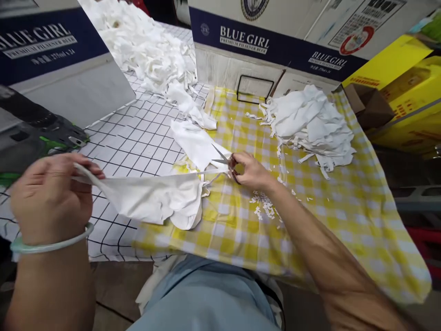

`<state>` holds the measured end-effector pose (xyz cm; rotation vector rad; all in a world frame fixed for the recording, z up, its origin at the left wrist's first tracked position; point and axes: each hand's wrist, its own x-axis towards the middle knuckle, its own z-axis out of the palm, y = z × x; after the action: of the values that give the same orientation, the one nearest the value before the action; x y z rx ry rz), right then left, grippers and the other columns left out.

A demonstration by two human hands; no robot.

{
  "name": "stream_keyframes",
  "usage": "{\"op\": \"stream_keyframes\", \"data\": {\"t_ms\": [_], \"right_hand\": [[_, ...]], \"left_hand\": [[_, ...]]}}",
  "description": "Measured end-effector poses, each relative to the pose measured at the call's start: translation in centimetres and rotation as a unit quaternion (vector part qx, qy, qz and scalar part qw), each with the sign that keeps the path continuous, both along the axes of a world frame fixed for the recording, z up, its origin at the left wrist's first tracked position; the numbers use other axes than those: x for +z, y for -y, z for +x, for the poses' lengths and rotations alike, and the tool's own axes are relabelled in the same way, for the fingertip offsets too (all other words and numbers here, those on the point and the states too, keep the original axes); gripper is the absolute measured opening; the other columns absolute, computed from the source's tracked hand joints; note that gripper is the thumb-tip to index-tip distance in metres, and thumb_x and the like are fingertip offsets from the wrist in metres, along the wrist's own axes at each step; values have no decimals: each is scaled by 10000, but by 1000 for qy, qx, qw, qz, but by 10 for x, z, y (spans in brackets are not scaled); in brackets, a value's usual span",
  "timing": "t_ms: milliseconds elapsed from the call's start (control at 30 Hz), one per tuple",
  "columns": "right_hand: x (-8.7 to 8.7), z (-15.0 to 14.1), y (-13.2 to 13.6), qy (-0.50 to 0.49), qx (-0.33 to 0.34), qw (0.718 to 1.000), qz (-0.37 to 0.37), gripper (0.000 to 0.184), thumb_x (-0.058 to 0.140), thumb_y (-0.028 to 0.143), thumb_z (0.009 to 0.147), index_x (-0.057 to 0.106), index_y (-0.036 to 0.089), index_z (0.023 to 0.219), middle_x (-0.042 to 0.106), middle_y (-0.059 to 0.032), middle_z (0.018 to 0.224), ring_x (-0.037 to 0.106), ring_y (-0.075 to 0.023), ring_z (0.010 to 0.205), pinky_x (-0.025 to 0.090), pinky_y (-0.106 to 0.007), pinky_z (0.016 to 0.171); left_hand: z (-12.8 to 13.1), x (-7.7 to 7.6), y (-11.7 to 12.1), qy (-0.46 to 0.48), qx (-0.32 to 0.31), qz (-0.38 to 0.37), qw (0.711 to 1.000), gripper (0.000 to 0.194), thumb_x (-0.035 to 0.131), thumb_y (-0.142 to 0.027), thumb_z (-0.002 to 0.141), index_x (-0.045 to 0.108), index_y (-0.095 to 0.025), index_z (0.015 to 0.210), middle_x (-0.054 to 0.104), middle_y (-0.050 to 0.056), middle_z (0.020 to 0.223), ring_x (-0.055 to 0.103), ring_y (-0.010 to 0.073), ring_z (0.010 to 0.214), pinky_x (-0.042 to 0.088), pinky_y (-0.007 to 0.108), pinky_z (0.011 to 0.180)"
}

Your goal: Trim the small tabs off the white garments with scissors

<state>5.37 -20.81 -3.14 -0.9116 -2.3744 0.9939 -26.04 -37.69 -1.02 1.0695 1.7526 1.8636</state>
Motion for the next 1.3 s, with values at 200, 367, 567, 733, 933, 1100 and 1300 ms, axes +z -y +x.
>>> {"op": "stream_keyframes", "data": {"t_ms": [200, 367, 567, 733, 933, 1100, 1300], "right_hand": [[-7, -15, 22, -128, -28, 983, -129, 81, 623, 201, 761, 563, 194, 814, 538, 21, 777, 507, -120, 704, 428, -251, 669], [15, -25, 55, -102, 70, 986, -110, 101, 601, 118, 744, 563, 188, 807, 565, 9, 786, 540, -130, 736, 445, -249, 692], [18, -20, 68, -8, 158, 985, -69, 52, 617, 199, 811, 572, 174, 805, 594, -17, 786, 541, -135, 732, 447, -249, 693], [9, -16, 45, -15, 156, 970, -187, 200, 692, 343, 813, 579, 179, 828, 594, -13, 797, 559, -143, 752, 474, -263, 713], [4, -48, 19, -144, -78, 977, -135, 418, 833, 420, 655, 516, 222, 842, 599, -24, 965, 552, -172, 860, 476, -307, 784], [3, -84, 42, -215, 31, 919, -330, 364, 812, 322, 640, 491, 207, 770, 514, 36, 763, 479, -109, 677, 412, -245, 642], [32, -76, 36, -251, -31, 845, -472, 319, 803, 242, 609, 542, 183, 783, 475, 62, 650, 421, -70, 567, 301, -202, 516]], "left_hand": [[59, -23, 3, -146, 12, -61, 987, 238, 736, -369, 786, 653, -166, 877, 594, 70, 921, 538, 210, 870, 463, 338, 707], [131, -31, -11, 434, -248, -139, 855, 207, 674, -335, 854, 698, -130, 844, 661, 34, 789, 576, 109, 670, 480, 228, 628], [109, -27, -36, 574, -198, -85, 790, 151, 507, -133, 883, 629, -110, 798, 642, 59, 816, 631, 116, 762, 552, 240, 755], [94, -16, -27, 608, -220, -107, 756, 172, 457, -84, 879, 609, -76, 800, 596, 69, 760, 492, 44, 537, 430, 120, 466], [87, 9, -18, 540, -250, -90, 798, 187, 494, -131, 884, 624, -87, 757, 636, 96, 816, 508, 65, 566, 415, 137, 466], [65, 20, -18, 373, -278, -155, 872, 137, 602, -251, 869, 638, -120, 849, 535, 1, 635, 425, 57, 518, 347, 140, 456], [46, 8, -2, 29, -201, -202, 958, 149, 605, -328, 899, 600, -180, 881, 560, -2, 776, 463, 89, 612, 381, 211, 536]]}}
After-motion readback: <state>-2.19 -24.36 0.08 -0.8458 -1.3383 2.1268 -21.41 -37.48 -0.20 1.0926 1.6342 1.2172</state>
